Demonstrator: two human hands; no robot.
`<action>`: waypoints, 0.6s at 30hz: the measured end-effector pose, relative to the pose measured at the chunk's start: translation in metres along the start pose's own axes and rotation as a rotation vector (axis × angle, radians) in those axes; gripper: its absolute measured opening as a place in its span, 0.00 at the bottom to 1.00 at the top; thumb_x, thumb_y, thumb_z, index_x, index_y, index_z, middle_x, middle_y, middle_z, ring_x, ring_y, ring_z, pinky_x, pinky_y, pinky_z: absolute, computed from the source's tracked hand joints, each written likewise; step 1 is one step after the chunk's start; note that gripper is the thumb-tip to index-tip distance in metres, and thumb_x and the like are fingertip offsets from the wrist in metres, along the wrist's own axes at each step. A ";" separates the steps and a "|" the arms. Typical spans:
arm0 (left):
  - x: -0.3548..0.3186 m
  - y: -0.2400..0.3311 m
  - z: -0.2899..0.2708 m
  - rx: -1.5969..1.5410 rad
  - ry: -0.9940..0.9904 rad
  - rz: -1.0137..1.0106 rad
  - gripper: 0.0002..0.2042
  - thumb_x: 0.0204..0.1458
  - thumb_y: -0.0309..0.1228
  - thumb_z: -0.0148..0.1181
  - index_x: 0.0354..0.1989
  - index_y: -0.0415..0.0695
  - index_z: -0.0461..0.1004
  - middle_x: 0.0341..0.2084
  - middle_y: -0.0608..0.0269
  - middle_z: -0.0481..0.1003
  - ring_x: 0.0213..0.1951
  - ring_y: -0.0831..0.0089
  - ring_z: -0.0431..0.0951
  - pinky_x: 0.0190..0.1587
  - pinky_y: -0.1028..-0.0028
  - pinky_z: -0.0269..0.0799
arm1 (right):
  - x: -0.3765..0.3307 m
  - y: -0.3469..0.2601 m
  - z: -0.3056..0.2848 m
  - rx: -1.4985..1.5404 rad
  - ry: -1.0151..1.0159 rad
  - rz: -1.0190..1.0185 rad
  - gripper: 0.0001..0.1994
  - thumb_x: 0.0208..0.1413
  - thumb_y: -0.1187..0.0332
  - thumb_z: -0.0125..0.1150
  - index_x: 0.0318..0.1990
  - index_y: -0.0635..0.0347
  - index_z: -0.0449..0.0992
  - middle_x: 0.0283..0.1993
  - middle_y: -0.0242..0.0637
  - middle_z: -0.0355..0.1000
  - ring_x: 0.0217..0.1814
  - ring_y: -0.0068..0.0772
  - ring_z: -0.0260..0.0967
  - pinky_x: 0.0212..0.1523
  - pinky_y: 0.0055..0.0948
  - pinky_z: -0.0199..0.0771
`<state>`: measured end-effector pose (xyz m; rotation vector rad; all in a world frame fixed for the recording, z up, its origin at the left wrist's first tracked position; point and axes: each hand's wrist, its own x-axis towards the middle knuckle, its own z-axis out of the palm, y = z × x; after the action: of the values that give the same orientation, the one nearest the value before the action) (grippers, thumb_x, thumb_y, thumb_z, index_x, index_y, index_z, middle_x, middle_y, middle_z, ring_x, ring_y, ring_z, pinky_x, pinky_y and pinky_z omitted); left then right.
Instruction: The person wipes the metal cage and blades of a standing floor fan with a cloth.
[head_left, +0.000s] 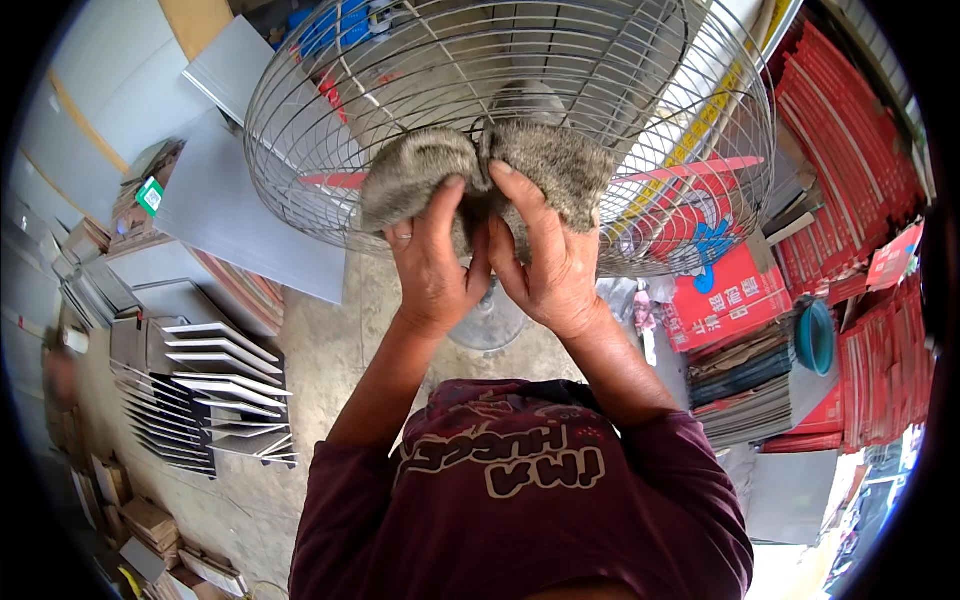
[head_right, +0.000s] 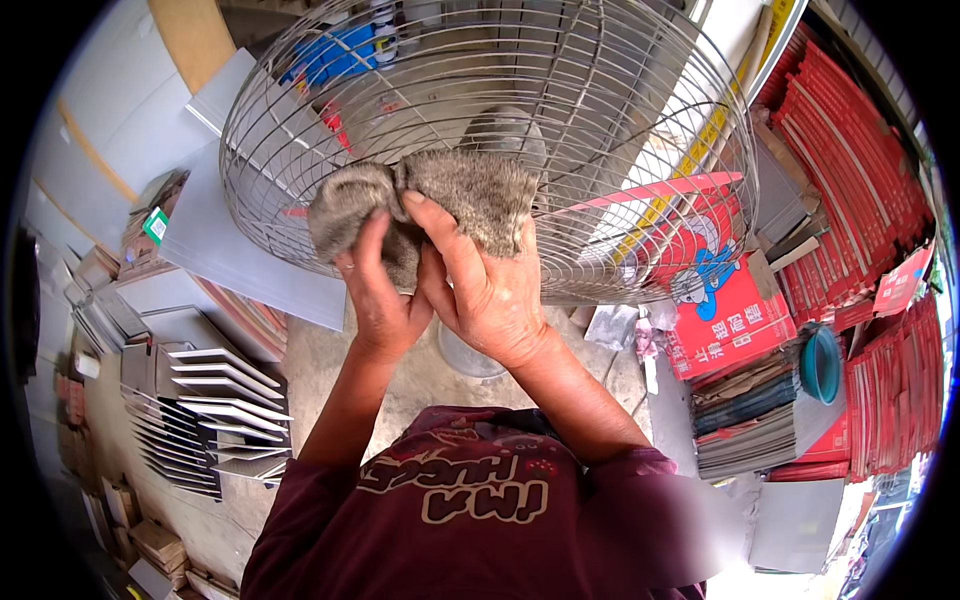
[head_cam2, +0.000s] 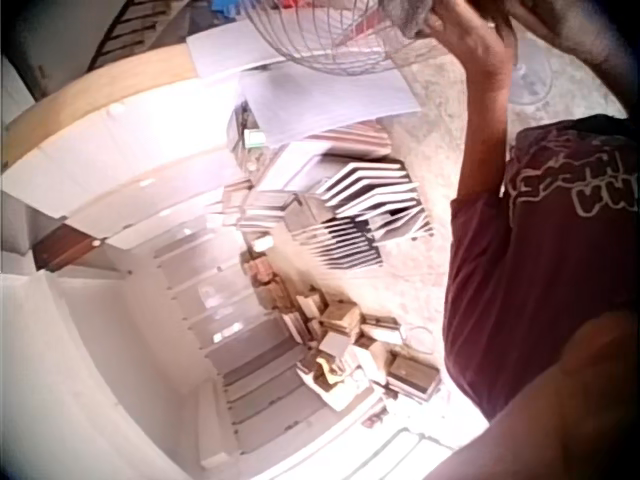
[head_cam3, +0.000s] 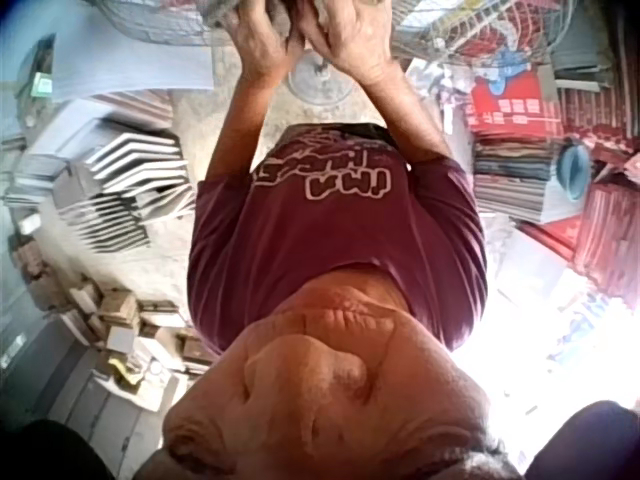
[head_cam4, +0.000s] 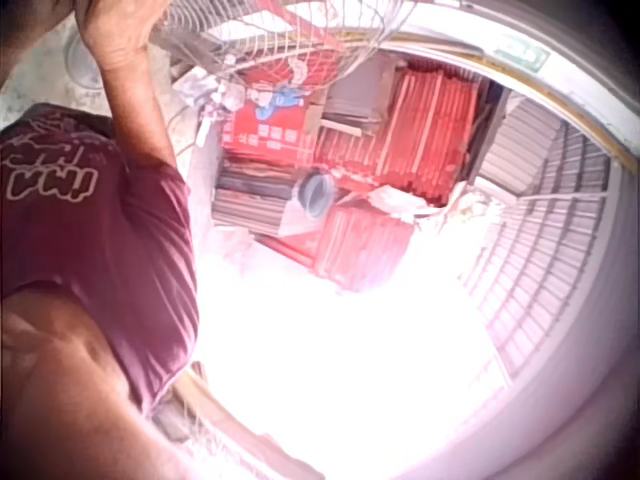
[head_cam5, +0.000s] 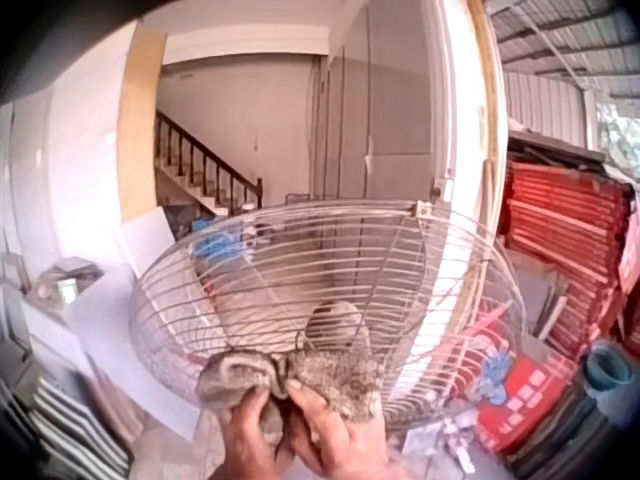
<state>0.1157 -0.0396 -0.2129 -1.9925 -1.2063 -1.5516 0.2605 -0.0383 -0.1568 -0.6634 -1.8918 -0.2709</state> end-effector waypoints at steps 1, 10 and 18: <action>-0.005 0.000 0.005 -0.017 0.030 0.037 0.34 0.44 0.32 0.67 0.59 0.35 0.59 0.53 0.45 0.67 0.53 0.51 0.67 0.56 0.57 0.56 | -0.006 0.001 0.003 -0.012 0.003 0.002 0.27 0.44 0.78 0.61 0.57 0.61 0.69 0.47 0.43 0.74 0.48 0.48 0.70 0.51 0.44 0.65; -0.011 -0.018 -0.001 -0.026 0.100 -0.063 0.30 0.45 0.25 0.63 0.60 0.38 0.61 0.51 0.51 0.71 0.51 0.51 0.69 0.56 0.58 0.55 | -0.029 0.003 0.014 0.031 -0.006 0.109 0.27 0.44 0.79 0.61 0.56 0.61 0.69 0.49 0.46 0.73 0.48 0.49 0.71 0.51 0.41 0.67; -0.005 -0.028 -0.019 -0.051 0.236 -0.118 0.31 0.45 0.24 0.62 0.60 0.34 0.59 0.53 0.51 0.69 0.49 0.52 0.66 0.54 0.60 0.58 | 0.002 -0.016 0.022 0.046 -0.045 -0.018 0.27 0.44 0.79 0.62 0.57 0.61 0.69 0.51 0.44 0.72 0.52 0.49 0.70 0.55 0.43 0.64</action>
<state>0.0820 -0.0386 -0.2171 -1.7346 -1.2176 -1.8323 0.2342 -0.0407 -0.1623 -0.6269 -1.9422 -0.2252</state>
